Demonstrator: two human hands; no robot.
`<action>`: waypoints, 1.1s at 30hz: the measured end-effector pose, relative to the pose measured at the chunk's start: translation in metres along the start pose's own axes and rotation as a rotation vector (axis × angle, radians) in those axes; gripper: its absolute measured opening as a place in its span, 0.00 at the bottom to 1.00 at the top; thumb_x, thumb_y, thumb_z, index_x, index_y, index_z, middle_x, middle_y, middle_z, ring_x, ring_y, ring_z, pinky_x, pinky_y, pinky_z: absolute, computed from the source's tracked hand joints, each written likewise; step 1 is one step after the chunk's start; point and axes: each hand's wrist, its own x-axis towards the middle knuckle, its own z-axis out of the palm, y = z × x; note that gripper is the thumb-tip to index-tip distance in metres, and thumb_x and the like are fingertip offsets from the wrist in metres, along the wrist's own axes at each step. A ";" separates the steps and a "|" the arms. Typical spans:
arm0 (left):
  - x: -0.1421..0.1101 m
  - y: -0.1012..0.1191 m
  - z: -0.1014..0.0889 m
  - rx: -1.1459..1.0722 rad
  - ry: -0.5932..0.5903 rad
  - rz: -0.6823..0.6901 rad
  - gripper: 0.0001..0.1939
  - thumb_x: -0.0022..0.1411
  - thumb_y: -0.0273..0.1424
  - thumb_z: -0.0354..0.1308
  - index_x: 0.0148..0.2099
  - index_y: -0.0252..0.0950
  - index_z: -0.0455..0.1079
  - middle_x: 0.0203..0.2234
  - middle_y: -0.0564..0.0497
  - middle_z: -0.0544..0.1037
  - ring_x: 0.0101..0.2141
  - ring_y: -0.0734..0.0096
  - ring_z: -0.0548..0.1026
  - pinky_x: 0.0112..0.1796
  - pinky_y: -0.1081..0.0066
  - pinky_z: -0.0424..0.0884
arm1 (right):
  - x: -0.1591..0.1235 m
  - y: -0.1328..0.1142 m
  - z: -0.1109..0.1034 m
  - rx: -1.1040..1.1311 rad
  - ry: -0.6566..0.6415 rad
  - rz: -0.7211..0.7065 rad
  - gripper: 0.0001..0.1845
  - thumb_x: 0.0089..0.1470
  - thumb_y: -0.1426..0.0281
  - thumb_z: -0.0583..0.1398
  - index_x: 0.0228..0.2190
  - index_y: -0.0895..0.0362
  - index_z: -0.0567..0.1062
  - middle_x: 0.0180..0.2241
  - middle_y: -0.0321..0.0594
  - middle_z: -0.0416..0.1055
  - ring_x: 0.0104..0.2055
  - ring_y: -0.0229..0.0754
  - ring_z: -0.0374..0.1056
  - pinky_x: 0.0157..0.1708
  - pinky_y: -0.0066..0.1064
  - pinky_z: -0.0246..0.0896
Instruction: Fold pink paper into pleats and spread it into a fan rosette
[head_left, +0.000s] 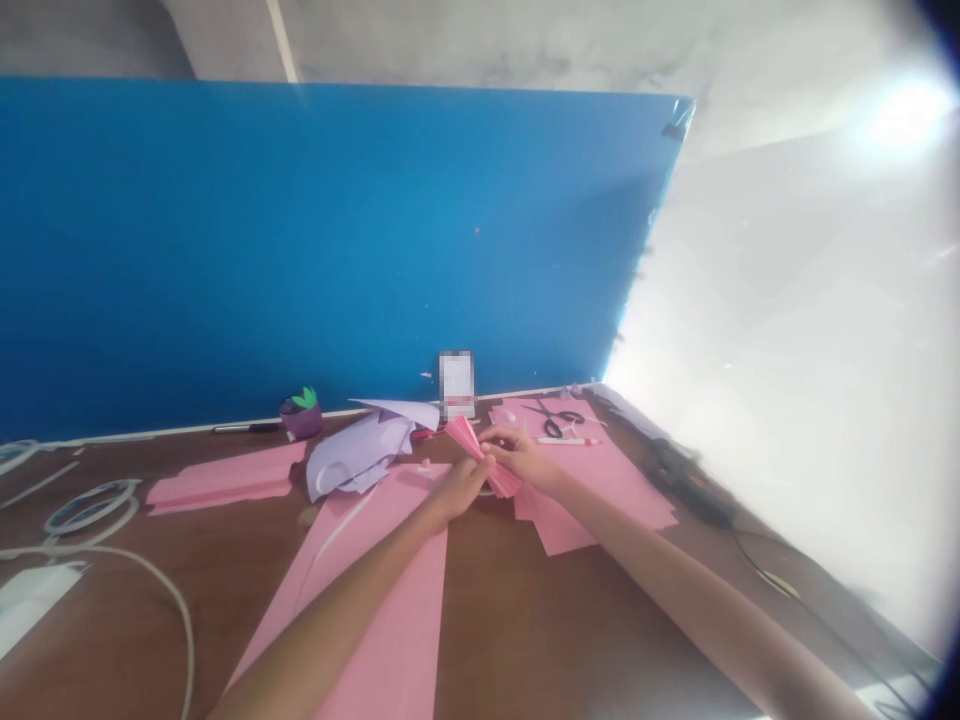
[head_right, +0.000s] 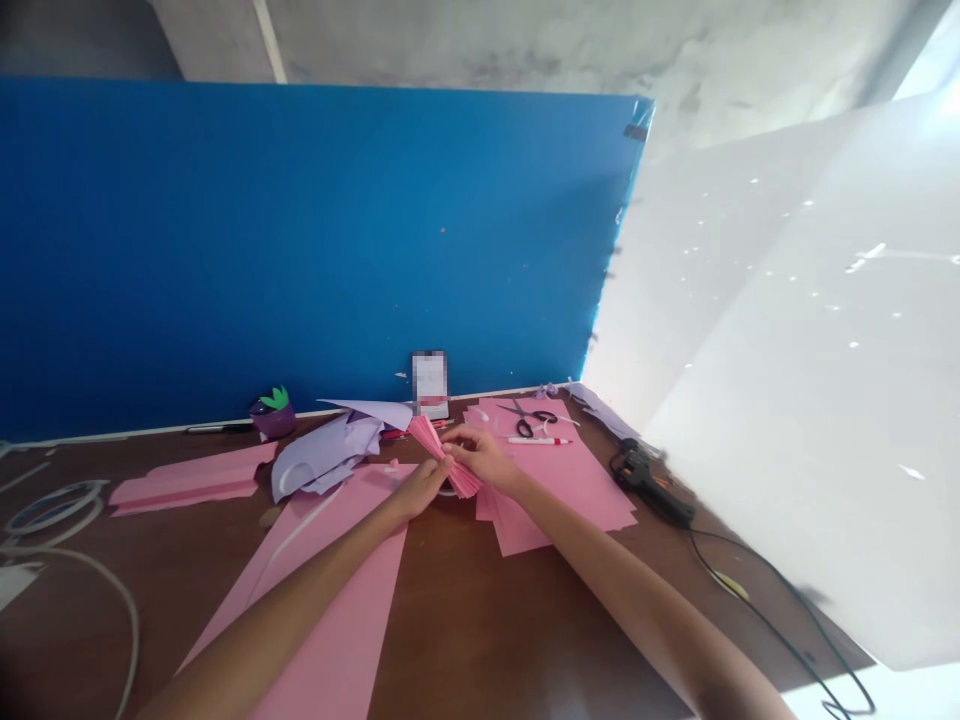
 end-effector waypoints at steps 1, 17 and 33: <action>0.000 0.002 0.000 0.007 -0.023 0.004 0.23 0.63 0.50 0.48 0.32 0.34 0.68 0.25 0.51 0.72 0.30 0.67 0.68 0.33 0.70 0.62 | 0.000 -0.001 0.002 -0.009 -0.017 0.008 0.13 0.54 0.59 0.63 0.38 0.54 0.78 0.37 0.39 0.74 0.40 0.42 0.69 0.42 0.35 0.63; -0.001 0.008 -0.007 -0.236 -0.089 0.086 0.24 0.66 0.40 0.41 0.29 0.32 0.71 0.23 0.48 0.74 0.29 0.68 0.70 0.37 0.68 0.65 | -0.009 -0.027 0.012 0.190 -0.131 0.229 0.19 0.48 0.56 0.67 0.35 0.57 0.73 0.24 0.32 0.70 0.23 0.35 0.66 0.24 0.28 0.61; 0.012 0.005 -0.005 -0.278 -0.014 0.045 0.26 0.63 0.52 0.50 0.36 0.32 0.71 0.21 0.49 0.75 0.24 0.71 0.70 0.28 0.72 0.61 | -0.006 -0.017 0.011 0.304 0.179 0.121 0.13 0.50 0.60 0.65 0.26 0.57 0.72 0.19 0.34 0.68 0.21 0.38 0.65 0.26 0.33 0.60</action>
